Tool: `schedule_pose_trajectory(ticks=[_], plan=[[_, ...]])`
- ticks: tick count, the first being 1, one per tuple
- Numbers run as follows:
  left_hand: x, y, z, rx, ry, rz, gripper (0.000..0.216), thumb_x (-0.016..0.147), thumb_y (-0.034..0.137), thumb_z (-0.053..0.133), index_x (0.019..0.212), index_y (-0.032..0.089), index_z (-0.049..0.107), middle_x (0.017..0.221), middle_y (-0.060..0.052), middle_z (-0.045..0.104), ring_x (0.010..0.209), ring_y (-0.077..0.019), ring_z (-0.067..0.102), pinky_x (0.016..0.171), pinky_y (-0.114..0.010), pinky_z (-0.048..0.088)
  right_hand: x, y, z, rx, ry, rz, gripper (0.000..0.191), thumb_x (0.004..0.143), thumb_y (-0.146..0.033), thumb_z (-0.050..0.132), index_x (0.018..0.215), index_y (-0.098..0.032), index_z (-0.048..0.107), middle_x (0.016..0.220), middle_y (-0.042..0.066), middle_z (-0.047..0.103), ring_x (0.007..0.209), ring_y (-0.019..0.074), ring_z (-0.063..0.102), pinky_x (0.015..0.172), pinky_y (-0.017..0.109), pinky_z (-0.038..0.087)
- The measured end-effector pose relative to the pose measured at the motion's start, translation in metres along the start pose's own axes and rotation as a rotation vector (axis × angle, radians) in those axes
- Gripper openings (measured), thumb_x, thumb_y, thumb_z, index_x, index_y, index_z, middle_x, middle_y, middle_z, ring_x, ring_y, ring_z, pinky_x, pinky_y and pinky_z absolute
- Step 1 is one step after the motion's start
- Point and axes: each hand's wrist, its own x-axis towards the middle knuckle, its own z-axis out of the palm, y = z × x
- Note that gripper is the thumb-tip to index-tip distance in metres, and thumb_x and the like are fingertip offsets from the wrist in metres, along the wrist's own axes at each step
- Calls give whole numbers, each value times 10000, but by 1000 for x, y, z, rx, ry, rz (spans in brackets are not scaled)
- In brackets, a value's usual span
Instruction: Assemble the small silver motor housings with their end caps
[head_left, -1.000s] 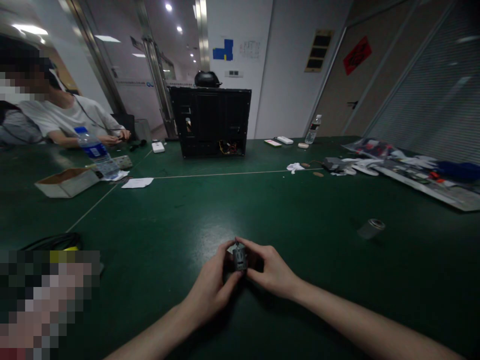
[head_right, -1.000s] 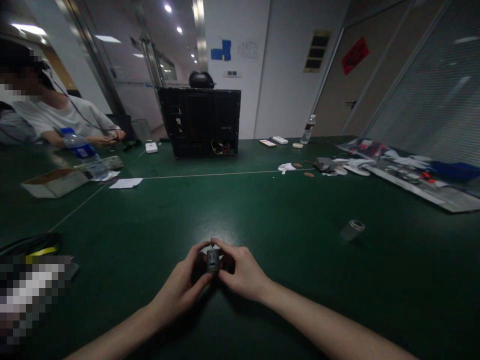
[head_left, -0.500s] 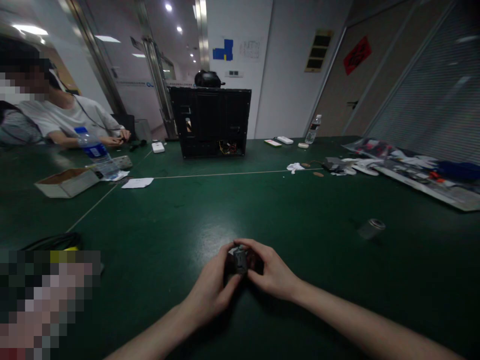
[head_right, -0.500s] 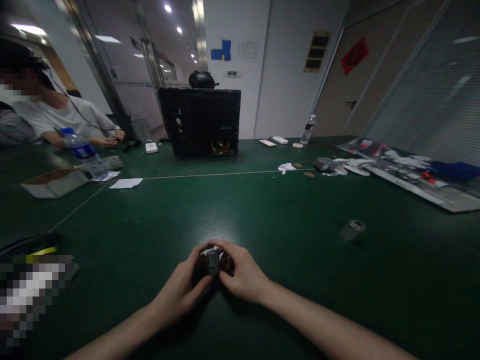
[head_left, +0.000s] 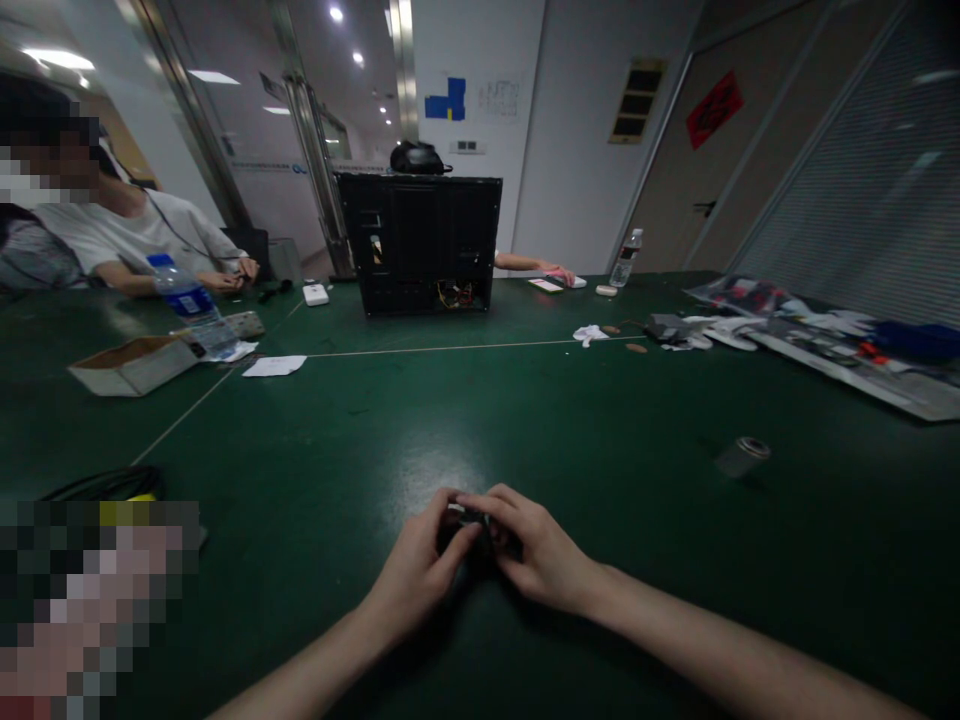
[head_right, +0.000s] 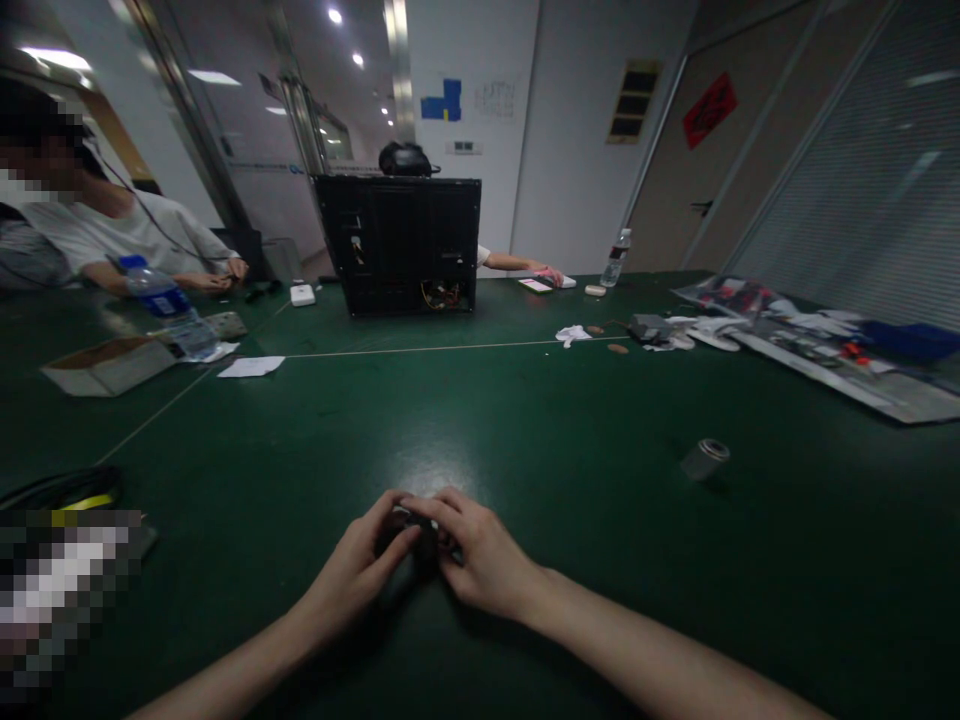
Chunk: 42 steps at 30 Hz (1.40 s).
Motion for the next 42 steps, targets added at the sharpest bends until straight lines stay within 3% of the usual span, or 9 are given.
schedule_pose_trajectory(ticks=[4, 8, 15, 24, 35, 42], plan=[[0, -3, 1, 44, 35, 19, 112, 915, 208, 485, 1019, 186, 521, 871, -27, 658, 776, -185, 623, 701, -285, 472, -1, -2, -2, -23, 0, 5, 700, 728, 33, 512, 1346, -281, 414, 1128, 69, 463, 923, 167, 535, 785, 292, 489], [0, -7, 1, 75, 68, 23, 155, 899, 191, 505, 1053, 189, 525, 970, -52, 653, 877, -206, 618, 780, -314, 474, -1, -4, -2, -32, 4, -13, 694, 720, 16, 549, 1334, -273, 402, 1160, 79, 431, 999, 190, 517, 855, 328, 480], [1, -12, 0, 127, 124, 36, 208, 850, 133, 546, 1049, 192, 560, 1045, -61, 646, 986, -224, 597, 883, -355, 456, -1, -7, -3, -35, 68, -69, 506, 764, -55, 563, 1231, -231, 484, 1126, 81, 465, 1027, 205, 512, 862, 346, 468], [0, -10, 0, 230, 112, 64, 184, 810, 130, 610, 980, 199, 598, 983, -46, 648, 935, -225, 588, 866, -364, 453, 0, -2, -2, -24, 148, -89, 253, 867, -50, 448, 1018, -206, 577, 930, 55, 577, 857, 167, 569, 752, 299, 472], [-1, -5, -1, 299, 70, 79, 144, 823, 187, 610, 965, 209, 614, 925, -33, 663, 873, -226, 581, 846, -362, 435, 1, -2, -2, -65, 183, 12, 42, 878, -172, 529, 902, -190, 559, 835, 23, 574, 713, 140, 539, 664, 264, 430], [0, -3, -1, 288, 36, 81, 129, 860, 222, 565, 972, 203, 626, 909, -40, 682, 869, -231, 593, 854, -368, 430, 3, -2, -3, -50, 193, 10, 62, 902, -218, 509, 926, -196, 562, 839, 26, 573, 741, 148, 542, 675, 269, 440]])
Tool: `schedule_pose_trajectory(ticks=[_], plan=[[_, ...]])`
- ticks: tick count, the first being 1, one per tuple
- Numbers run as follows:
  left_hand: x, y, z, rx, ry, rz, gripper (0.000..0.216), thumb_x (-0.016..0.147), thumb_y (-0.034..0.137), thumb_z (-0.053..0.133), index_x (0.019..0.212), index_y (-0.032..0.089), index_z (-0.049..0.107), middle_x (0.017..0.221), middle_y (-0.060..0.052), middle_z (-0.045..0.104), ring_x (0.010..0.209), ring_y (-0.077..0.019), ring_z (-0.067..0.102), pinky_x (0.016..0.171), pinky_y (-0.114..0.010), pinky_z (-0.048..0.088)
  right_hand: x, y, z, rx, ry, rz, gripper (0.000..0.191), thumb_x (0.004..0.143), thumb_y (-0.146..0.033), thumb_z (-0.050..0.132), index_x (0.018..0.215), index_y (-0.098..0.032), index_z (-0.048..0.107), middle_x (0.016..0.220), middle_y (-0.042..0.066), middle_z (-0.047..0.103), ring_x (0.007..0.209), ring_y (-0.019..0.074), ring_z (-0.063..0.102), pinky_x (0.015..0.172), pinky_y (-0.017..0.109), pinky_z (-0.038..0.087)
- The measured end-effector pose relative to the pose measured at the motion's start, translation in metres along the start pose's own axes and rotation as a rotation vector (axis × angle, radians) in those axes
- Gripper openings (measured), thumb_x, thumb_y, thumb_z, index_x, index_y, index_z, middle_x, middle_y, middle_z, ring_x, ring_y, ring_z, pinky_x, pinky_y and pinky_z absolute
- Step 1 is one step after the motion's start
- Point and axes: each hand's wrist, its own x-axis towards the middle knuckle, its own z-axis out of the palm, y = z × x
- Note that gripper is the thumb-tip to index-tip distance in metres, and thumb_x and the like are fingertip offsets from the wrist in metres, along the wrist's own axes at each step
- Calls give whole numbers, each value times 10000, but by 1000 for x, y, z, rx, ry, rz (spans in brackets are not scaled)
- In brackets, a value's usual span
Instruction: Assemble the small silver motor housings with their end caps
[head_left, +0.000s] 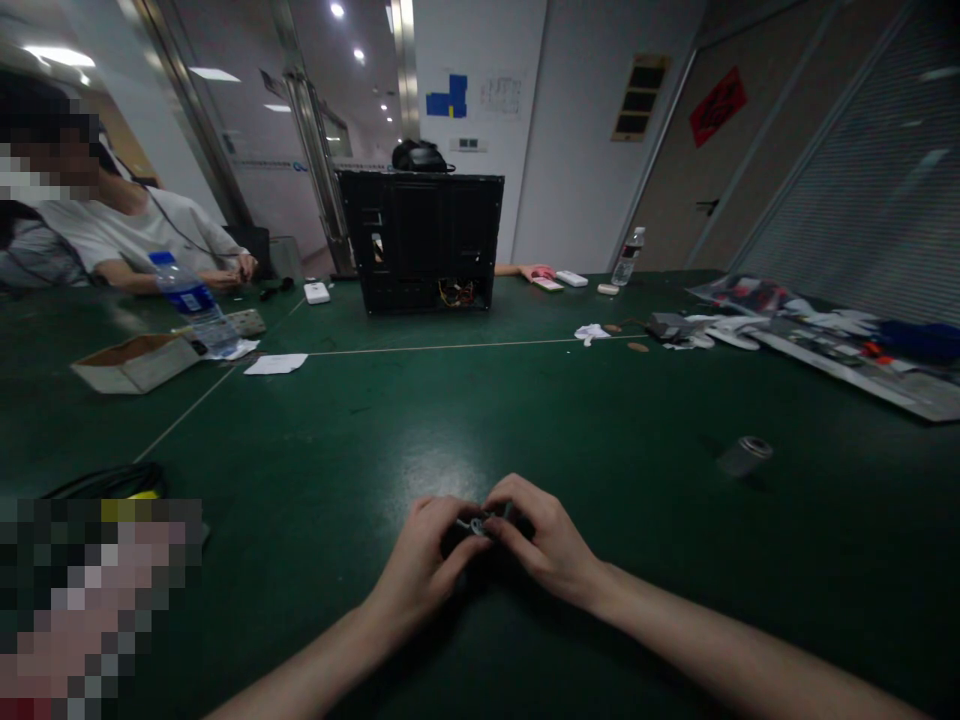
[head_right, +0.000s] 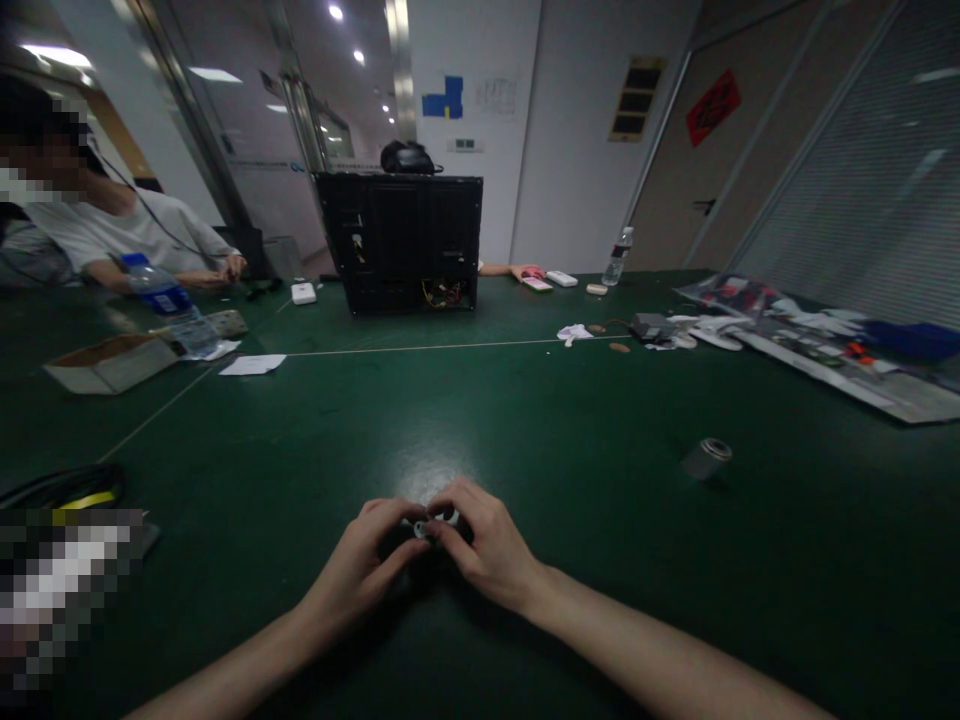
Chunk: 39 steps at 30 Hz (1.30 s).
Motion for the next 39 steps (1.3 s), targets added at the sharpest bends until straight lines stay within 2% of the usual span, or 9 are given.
schedule_pose_trajectory(ticks=[4, 9, 11, 16, 20, 24, 27, 32, 39], plan=[[2, -1, -1, -107, 30, -78, 155, 870, 249, 536, 965, 200, 647, 946, -57, 703, 891, -237, 618, 825, -344, 453, 0, -3, -3, 26, -39, -3, 179, 887, -218, 521, 1062, -202, 556, 967, 56, 577, 865, 179, 557, 758, 305, 463], [5, -2, -3, -267, 34, -100, 207, 886, 282, 487, 968, 172, 643, 939, -63, 702, 881, -228, 632, 797, -304, 474, -1, -5, -4, 40, -130, -17, 581, 725, -220, 696, 1253, -199, 456, 1163, 101, 505, 1035, 237, 525, 864, 370, 463], [5, -2, -4, -285, 42, -95, 209, 885, 280, 480, 955, 167, 641, 921, -59, 698, 870, -225, 630, 794, -295, 471, -1, -4, -3, 36, -145, -22, 649, 699, -203, 709, 1280, -201, 420, 1194, 106, 491, 1070, 244, 513, 886, 382, 456], [6, 1, -6, -288, -19, -81, 237, 908, 294, 444, 902, 166, 644, 869, -45, 686, 825, -212, 625, 760, -275, 463, -1, -2, 2, 17, -101, -1, 513, 707, -148, 668, 1176, -201, 467, 1094, 73, 535, 980, 204, 540, 837, 347, 469], [7, 1, -5, -210, -33, -75, 341, 928, 342, 397, 745, 159, 619, 706, -20, 621, 688, -192, 571, 664, -266, 427, -1, -4, 1, 13, -98, -21, 533, 678, -183, 689, 1164, -195, 472, 1065, 68, 544, 943, 201, 540, 817, 340, 467], [7, 2, -4, -188, -29, -68, 380, 931, 356, 385, 651, 170, 562, 639, 4, 551, 643, -175, 518, 665, -265, 397, -1, -5, -1, 9, -100, -23, 520, 666, -195, 690, 1142, -186, 479, 1047, 70, 546, 914, 200, 540, 791, 333, 463], [6, 3, -5, -192, -30, -72, 356, 931, 346, 379, 690, 170, 572, 685, -6, 574, 682, -183, 537, 694, -268, 404, -1, -5, -1, 8, -97, -24, 521, 659, -180, 683, 1139, -188, 480, 1049, 68, 552, 925, 200, 538, 805, 333, 460], [4, 0, -6, -300, 11, -124, 261, 933, 320, 404, 890, 174, 616, 890, -42, 654, 853, -213, 589, 774, -275, 429, -1, -4, 0, -2, -84, -30, 527, 651, -170, 681, 1136, -195, 476, 1059, 63, 551, 933, 200, 539, 797, 329, 464], [6, -2, -4, -341, 25, -96, 143, 888, 267, 510, 896, 170, 615, 869, -29, 646, 836, -202, 602, 765, -276, 447, -2, -4, 2, -14, -110, -44, 515, 699, -167, 642, 1180, -208, 463, 1101, 81, 552, 982, 219, 546, 821, 353, 472]])
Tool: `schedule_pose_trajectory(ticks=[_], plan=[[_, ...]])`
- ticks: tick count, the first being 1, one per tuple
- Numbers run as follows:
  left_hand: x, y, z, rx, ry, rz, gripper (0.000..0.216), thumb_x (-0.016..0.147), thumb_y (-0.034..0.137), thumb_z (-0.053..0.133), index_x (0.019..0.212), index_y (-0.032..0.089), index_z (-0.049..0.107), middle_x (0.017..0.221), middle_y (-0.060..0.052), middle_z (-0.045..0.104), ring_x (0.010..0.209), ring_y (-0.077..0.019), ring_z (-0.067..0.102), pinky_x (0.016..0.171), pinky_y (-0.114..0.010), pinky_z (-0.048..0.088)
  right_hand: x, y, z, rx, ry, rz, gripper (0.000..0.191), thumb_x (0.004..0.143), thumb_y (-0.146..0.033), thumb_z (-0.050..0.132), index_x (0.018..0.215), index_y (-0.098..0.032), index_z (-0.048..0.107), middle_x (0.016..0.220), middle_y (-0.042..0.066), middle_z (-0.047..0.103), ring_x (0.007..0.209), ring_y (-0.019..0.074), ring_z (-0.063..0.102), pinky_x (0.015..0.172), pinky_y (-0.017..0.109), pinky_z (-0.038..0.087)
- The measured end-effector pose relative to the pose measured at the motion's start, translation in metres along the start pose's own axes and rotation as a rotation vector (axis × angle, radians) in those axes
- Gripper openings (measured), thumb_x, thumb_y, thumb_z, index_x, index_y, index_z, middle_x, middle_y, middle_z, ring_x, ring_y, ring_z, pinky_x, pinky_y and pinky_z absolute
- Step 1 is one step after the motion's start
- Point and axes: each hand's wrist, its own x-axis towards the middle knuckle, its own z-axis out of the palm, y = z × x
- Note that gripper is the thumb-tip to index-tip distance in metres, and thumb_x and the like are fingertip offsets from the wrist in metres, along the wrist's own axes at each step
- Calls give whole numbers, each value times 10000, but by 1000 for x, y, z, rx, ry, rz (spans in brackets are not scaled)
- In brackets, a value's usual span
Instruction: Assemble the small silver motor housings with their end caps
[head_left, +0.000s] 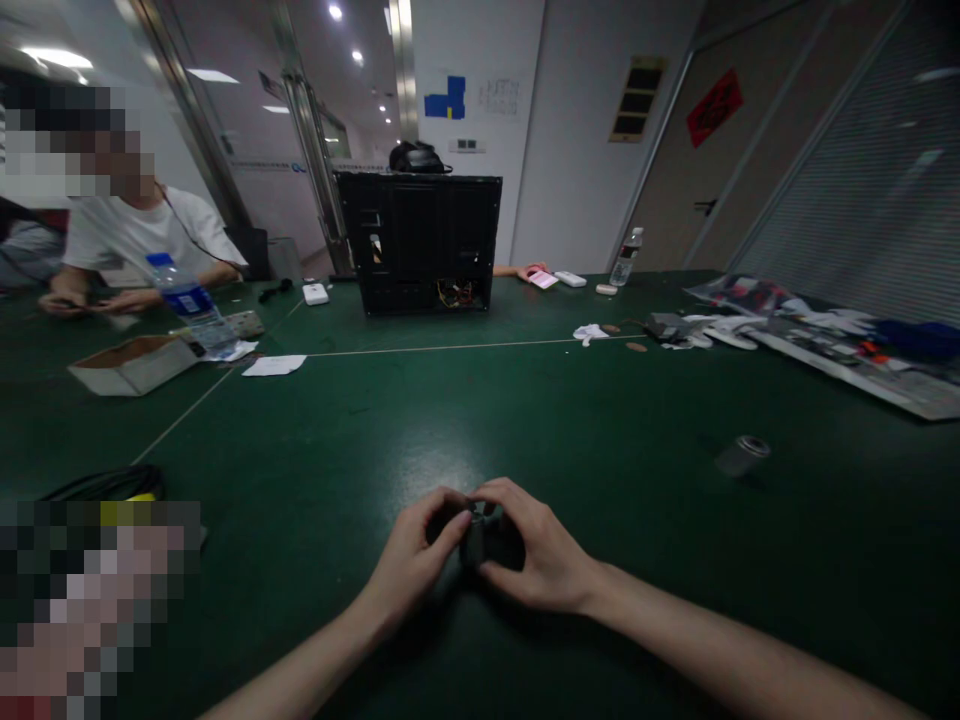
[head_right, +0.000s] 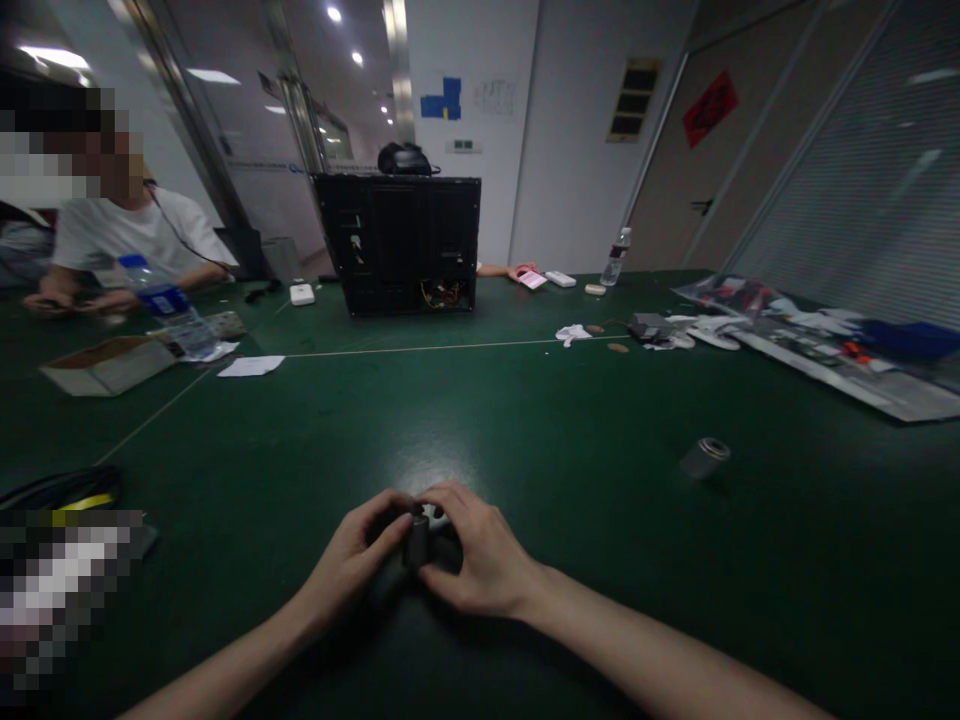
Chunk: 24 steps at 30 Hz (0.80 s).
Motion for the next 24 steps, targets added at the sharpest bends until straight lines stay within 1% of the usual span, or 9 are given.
schedule_pose_trajectory(ticks=[2, 5, 11, 17, 24], plan=[[-1, 1, 1, 18, 8, -8, 90, 838, 224, 579, 902, 169, 610, 871, -28, 649, 831, -202, 609, 763, -282, 455, -1, 0, 0, -8, -14, 10, 514, 704, -161, 640, 1185, -210, 464, 1116, 85, 548, 990, 222, 547, 818, 355, 475], [-2, 1, 2, 25, 19, -19, 124, 792, 188, 628, 912, 168, 605, 878, -32, 655, 842, -208, 620, 773, -296, 469, -1, 0, 0, -19, -21, 15, 516, 708, -138, 638, 1189, -209, 464, 1126, 87, 544, 997, 223, 548, 825, 356, 476], [-3, 0, 2, 1, 29, -8, 142, 807, 178, 604, 949, 168, 612, 921, -50, 670, 877, -219, 630, 812, -328, 485, -1, 0, 1, 3, -27, 13, 527, 748, -107, 616, 1229, -219, 434, 1152, 84, 530, 1019, 211, 542, 859, 354, 475], [-2, -1, 0, -22, 28, -3, 202, 831, 172, 581, 1025, 179, 634, 1010, -59, 687, 958, -227, 630, 881, -346, 470, -1, 3, 0, 18, -23, 29, 587, 733, -67, 633, 1254, -235, 419, 1182, 82, 509, 1057, 218, 528, 874, 365, 474], [-2, -1, 0, 9, 20, -6, 197, 822, 183, 594, 1006, 173, 664, 977, -61, 696, 924, -231, 632, 838, -323, 465, -3, 7, 1, 30, -19, 31, 563, 735, -69, 647, 1232, -245, 450, 1190, 73, 494, 1021, 201, 542, 844, 338, 495]])
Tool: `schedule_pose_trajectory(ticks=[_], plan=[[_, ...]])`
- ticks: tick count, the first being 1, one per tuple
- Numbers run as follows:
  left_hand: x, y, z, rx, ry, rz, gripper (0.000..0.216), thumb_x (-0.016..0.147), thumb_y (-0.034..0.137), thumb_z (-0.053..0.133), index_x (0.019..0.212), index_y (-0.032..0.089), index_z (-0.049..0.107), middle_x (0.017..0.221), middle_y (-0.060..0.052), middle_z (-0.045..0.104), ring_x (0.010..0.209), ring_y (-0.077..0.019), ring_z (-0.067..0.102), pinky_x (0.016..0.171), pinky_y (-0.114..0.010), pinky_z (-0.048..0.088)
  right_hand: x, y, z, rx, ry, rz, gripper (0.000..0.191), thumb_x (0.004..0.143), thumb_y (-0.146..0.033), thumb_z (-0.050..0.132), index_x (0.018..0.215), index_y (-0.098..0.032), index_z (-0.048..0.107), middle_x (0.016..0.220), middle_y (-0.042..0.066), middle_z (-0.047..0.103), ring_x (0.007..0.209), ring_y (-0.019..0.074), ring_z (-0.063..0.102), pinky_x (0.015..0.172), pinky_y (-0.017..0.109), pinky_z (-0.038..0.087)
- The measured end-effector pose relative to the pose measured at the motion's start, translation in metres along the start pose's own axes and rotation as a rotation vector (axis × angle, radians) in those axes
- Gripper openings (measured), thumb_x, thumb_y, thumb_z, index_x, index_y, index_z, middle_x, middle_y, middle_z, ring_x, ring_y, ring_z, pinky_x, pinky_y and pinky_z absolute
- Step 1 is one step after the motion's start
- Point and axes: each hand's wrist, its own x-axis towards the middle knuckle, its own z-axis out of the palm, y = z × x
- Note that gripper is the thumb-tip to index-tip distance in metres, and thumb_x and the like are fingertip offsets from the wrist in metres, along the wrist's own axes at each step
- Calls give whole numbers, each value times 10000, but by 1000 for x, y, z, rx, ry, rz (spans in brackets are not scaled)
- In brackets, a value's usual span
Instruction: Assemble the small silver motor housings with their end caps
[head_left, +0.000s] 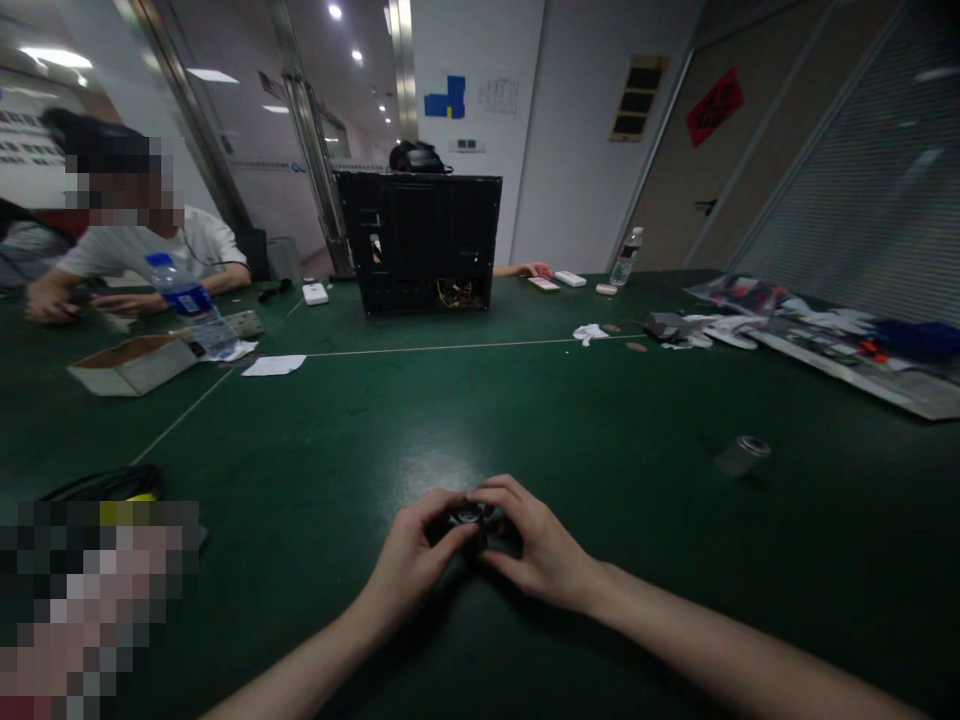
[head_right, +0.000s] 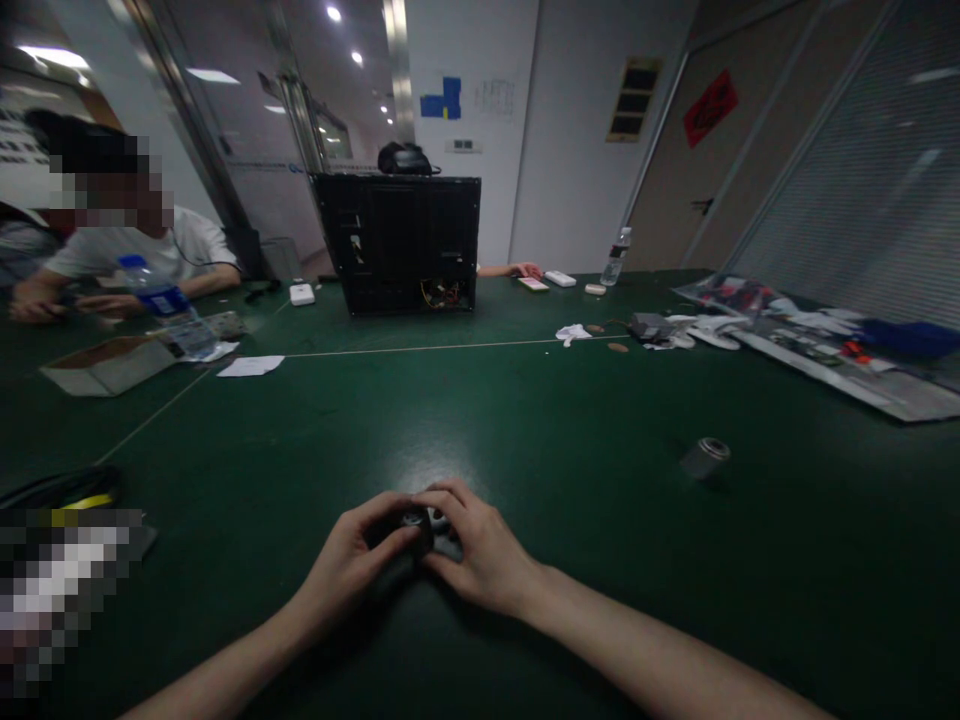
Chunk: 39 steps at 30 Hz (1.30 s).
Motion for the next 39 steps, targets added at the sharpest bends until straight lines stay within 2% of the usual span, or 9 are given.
schedule_pose_trajectory(ticks=[11, 18, 30, 39], plan=[[1, 0, -1, 53, -10, 53, 170, 839, 175, 567, 963, 193, 682, 891, -34, 630, 847, -199, 597, 768, -283, 450, 1, -2, -1, -14, -8, 16, 573, 759, -62, 638, 1264, -273, 468, 1196, 65, 468, 1017, 190, 542, 845, 326, 499], [0, 0, 0, 40, 5, 26, 156, 824, 178, 581, 960, 179, 657, 908, -48, 652, 862, -212, 604, 795, -309, 465, 0, -2, 1, 4, -6, 1, 566, 739, -34, 624, 1228, -256, 444, 1176, 67, 487, 963, 183, 556, 800, 317, 508], [0, 4, 0, 94, 51, 31, 120, 792, 185, 615, 891, 177, 683, 861, -41, 650, 818, -214, 601, 761, -308, 459, 1, -2, 1, 29, -18, -31, 572, 734, -20, 582, 1242, -233, 427, 1174, 77, 504, 1015, 192, 538, 855, 332, 473], [-1, 7, -1, 88, 50, 52, 141, 803, 155, 603, 912, 190, 685, 891, -44, 636, 863, -216, 589, 787, -307, 456, 2, -7, 0, 11, -8, -41, 570, 741, 6, 518, 1249, -239, 440, 1186, 87, 506, 1039, 206, 536, 887, 366, 470]])
